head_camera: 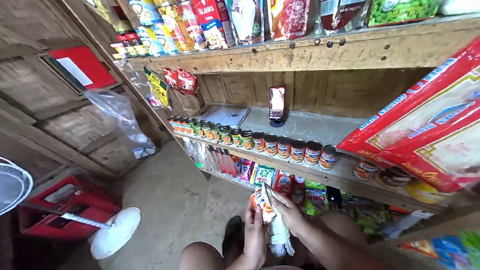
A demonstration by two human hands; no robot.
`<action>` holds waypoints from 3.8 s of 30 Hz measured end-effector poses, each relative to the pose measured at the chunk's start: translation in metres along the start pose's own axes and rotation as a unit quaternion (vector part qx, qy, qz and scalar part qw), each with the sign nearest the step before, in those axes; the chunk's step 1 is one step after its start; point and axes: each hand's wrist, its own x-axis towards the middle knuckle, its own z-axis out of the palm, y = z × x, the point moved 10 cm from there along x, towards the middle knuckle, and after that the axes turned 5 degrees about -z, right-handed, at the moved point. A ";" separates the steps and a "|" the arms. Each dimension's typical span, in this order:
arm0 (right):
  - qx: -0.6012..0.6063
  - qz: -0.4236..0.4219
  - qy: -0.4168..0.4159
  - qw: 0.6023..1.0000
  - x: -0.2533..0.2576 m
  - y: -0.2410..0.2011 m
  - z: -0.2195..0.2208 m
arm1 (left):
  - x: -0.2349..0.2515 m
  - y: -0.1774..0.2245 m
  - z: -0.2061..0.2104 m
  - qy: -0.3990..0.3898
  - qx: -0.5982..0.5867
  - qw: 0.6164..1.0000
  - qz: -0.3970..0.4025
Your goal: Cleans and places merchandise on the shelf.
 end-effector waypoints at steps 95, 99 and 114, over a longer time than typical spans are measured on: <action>0.295 0.115 0.110 0.942 -0.022 0.008 -0.013 | -0.024 0.092 0.061 -0.108 0.584 0.696 0.403; 0.405 0.086 0.075 0.907 -0.020 0.003 -0.008 | -0.022 0.084 0.057 -0.114 0.542 0.736 0.390; 0.175 0.024 0.042 0.983 -0.012 -0.009 -0.011 | -0.018 0.087 0.057 -0.100 0.613 0.684 0.383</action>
